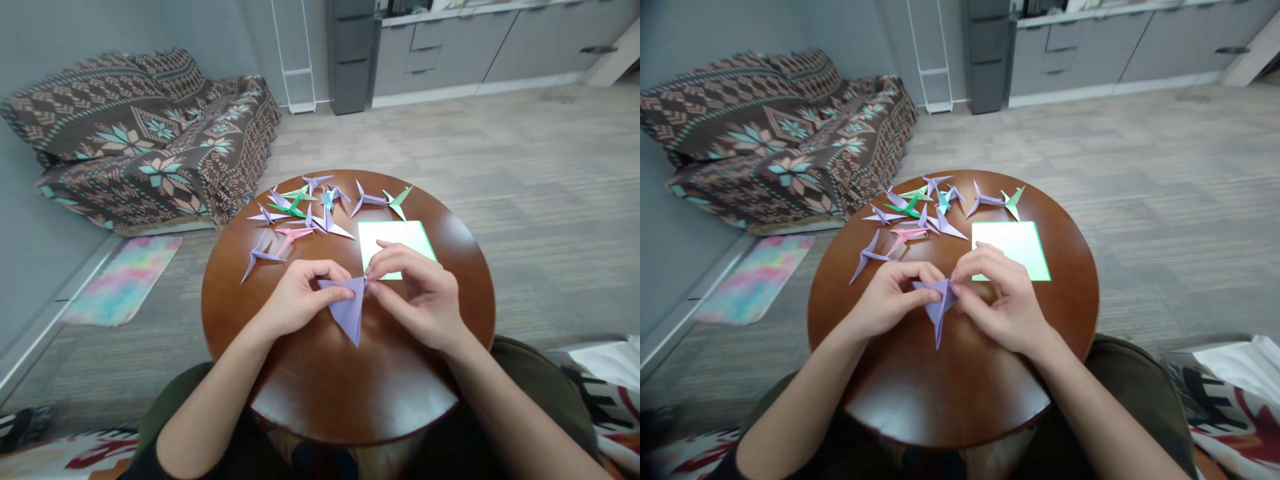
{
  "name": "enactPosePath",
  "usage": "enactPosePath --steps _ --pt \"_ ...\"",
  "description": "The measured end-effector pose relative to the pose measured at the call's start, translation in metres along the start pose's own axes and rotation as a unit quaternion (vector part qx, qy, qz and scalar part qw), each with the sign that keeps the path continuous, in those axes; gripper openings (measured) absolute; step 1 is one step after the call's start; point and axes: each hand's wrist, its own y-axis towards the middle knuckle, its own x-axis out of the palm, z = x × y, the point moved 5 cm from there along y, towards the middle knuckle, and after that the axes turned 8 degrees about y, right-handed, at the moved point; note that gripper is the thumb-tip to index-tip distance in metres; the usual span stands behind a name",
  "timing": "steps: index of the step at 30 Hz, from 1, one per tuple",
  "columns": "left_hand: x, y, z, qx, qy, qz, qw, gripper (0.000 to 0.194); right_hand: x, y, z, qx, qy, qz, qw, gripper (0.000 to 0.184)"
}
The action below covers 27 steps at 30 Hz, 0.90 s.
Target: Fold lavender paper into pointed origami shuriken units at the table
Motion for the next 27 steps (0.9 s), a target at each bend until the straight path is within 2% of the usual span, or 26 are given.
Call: enactPosePath --steps 4,8,11,14,24,27 --pt "0.000 -0.001 0.000 -0.009 0.016 -0.004 1.000 0.022 0.002 -0.004 0.005 0.030 0.035 -0.006 0.999 0.017" --pt "-0.002 -0.003 0.001 0.005 0.068 0.028 0.997 0.022 0.001 -0.005 0.011 0.085 0.053 -0.006 0.995 0.021" --pt "-0.001 -0.004 0.005 0.025 0.090 0.039 0.995 0.019 0.002 -0.003 0.011 0.114 0.038 -0.031 0.992 0.020" --pt "0.002 -0.004 0.009 0.045 0.100 0.040 0.993 0.015 0.005 -0.001 0.010 0.117 0.011 -0.067 0.991 0.007" --pt "-0.002 -0.005 0.008 0.019 0.125 0.065 0.990 0.019 0.007 0.000 0.012 0.110 -0.040 -0.113 0.987 0.013" --pt "-0.002 -0.004 0.005 0.009 0.122 0.057 0.991 0.020 0.006 0.000 0.013 0.101 -0.052 -0.129 0.985 0.013"
